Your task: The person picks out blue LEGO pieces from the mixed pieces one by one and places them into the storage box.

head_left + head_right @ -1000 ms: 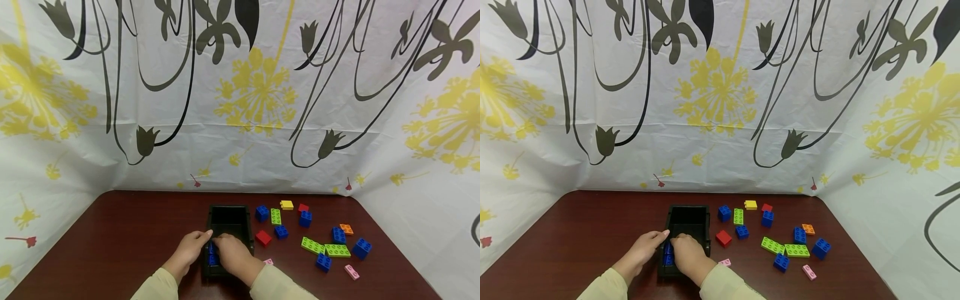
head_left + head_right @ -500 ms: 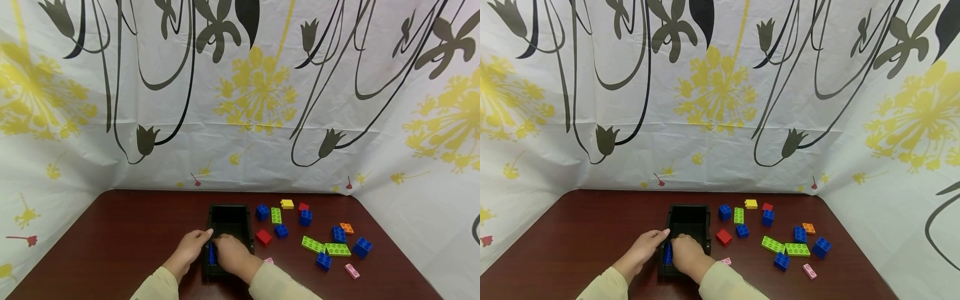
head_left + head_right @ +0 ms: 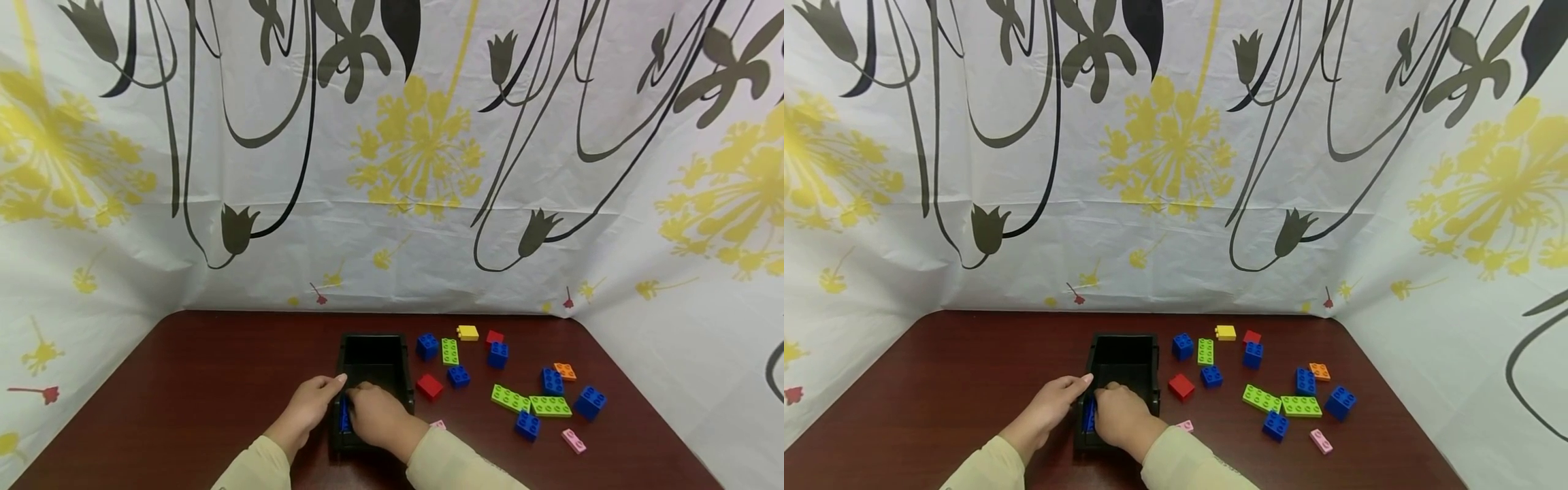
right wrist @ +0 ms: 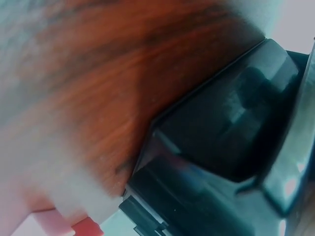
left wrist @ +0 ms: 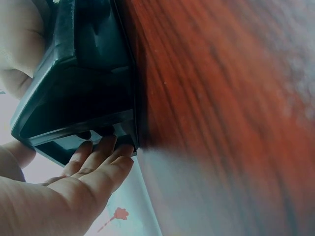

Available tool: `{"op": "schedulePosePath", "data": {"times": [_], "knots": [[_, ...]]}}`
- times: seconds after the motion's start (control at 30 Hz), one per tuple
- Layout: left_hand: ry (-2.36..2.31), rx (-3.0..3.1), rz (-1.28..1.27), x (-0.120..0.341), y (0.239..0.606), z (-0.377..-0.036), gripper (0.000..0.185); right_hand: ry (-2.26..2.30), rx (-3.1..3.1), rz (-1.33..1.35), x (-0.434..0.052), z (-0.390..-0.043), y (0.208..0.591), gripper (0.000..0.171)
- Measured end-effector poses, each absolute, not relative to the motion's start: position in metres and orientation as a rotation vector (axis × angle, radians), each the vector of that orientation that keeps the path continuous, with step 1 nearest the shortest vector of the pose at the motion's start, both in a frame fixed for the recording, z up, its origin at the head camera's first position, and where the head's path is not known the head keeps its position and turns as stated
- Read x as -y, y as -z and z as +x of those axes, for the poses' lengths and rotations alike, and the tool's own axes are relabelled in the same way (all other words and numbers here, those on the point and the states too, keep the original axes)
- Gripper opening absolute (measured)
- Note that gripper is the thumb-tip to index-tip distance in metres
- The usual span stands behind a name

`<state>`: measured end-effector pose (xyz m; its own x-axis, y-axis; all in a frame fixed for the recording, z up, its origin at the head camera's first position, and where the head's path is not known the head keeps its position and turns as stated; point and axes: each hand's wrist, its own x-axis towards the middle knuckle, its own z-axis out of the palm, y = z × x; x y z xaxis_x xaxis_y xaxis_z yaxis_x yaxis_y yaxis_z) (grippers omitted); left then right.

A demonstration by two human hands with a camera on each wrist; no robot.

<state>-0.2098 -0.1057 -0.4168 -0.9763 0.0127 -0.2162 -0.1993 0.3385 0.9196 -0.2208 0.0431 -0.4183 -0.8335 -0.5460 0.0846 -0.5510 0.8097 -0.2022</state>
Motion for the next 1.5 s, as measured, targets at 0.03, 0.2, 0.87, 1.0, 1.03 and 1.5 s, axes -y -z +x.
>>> {"op": "schedulePosePath", "data": {"times": [0.03, 0.2, 0.87, 1.0, 1.03, 1.5], "knots": [[-1.700, -2.414, -0.170, 0.106, 0.417, -0.210, 0.062, -0.345, 2.973, 0.897, -0.043, -0.221, 0.418, 0.028], [-1.699, -2.428, -0.159, 0.106, 0.418, -0.210, 0.061, -0.368, 2.984, 0.893, -0.044, -0.219, 0.415, 0.030], [-1.686, -2.437, -0.166, 0.105, 0.417, -0.208, 0.066, -0.584, 2.746, 0.935, -0.076, -0.214, 0.387, 0.039], [-1.690, -2.445, -0.166, 0.104, 0.417, -0.208, 0.065, -0.646, 2.678, 0.892, -0.089, -0.217, 0.389, 0.042], [-1.692, -2.447, -0.170, 0.104, 0.417, -0.208, 0.063, -0.663, 2.659, 0.878, -0.092, -0.217, 0.390, 0.042], [-1.689, -2.443, -0.171, 0.104, 0.416, -0.208, 0.063, -0.665, 2.519, 0.690, -0.131, -0.233, 0.402, 0.045]]}}
